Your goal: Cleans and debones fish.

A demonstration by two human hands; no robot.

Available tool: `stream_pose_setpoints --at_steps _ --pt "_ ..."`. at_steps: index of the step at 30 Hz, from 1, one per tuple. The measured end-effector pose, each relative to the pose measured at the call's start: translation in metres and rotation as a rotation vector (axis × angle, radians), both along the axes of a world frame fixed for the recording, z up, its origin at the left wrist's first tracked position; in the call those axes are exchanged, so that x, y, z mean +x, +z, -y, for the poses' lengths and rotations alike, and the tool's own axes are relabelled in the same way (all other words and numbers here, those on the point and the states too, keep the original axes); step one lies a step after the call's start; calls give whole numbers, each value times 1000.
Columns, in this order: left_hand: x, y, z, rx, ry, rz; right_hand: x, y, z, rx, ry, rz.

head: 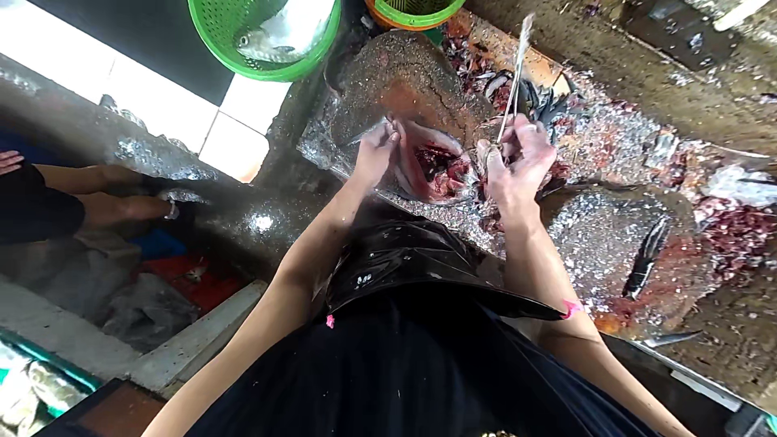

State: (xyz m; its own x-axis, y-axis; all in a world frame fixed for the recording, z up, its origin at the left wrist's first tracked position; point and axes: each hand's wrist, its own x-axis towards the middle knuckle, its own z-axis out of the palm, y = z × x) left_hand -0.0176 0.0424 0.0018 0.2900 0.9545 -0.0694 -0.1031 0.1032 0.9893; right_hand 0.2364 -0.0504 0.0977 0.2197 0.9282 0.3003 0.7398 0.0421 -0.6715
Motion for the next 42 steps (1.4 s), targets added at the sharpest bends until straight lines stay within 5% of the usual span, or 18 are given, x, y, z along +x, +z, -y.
stream_pose_setpoints --at_steps 4,6,9,13,20,32,42 --pt "-10 0 -17 -223 31 122 64 -72 62 -635 -52 387" --pt "-18 6 -16 -331 15 181 82 -90 113 -751 0 464" --pt "-28 4 2 -423 72 183 87 -77 163 -710 -18 513" --pt "-25 -7 38 -432 101 -1 54 -42 157 -464 -74 159" --pt "-17 -4 57 -440 79 280 -16 -16 112 -493 336 -506" --pt "-15 4 40 -550 137 289 -37 -31 75 -575 423 -434" --pt "-16 1 40 -526 159 338 -51 -46 62 -560 433 -681"
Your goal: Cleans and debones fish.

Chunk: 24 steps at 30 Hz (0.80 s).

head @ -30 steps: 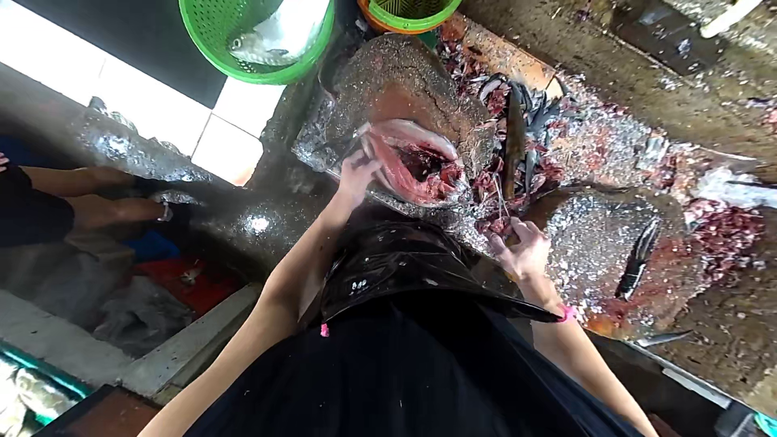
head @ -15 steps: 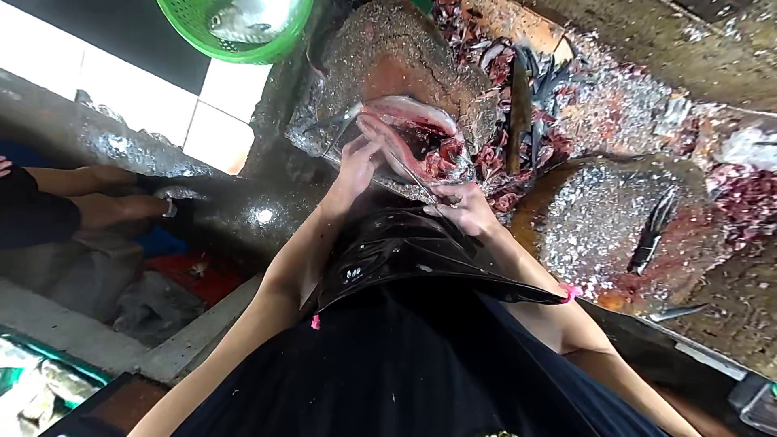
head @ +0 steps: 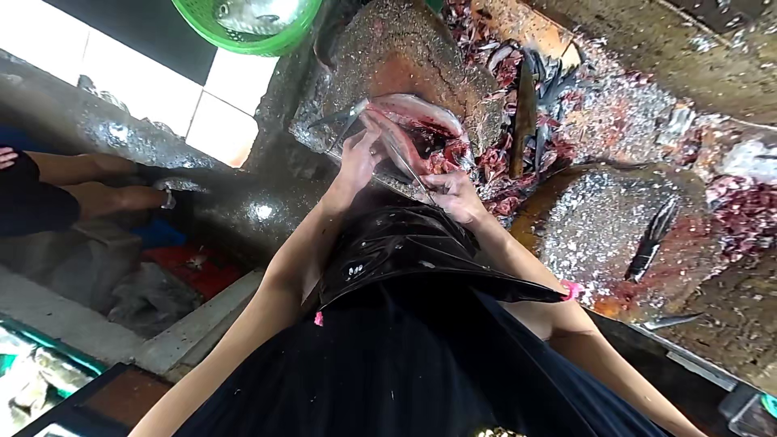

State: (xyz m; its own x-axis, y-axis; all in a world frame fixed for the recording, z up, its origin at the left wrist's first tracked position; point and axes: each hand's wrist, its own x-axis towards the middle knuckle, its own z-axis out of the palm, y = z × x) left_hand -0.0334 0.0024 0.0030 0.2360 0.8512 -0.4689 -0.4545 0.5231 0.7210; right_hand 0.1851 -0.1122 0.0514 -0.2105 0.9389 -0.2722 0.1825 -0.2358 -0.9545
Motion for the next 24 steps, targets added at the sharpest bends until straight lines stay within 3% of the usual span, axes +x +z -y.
stream_pose_setpoints --at_steps 7,14,19,21,24 --pt "3 -1 1 -14 20 33 -10 6 17 -20 -14 124" --pt "7 2 -1 -31 34 7 -17 -5 1 -27 -76 -41" --pt "1 0 -5 35 6 -23 -26 10 -3 -7 10 456" --pt "1 -1 -5 43 0 -34 -33 28 2 73 34 602" --pt "3 -3 -9 58 2 -32 -38 28 -2 185 79 809"
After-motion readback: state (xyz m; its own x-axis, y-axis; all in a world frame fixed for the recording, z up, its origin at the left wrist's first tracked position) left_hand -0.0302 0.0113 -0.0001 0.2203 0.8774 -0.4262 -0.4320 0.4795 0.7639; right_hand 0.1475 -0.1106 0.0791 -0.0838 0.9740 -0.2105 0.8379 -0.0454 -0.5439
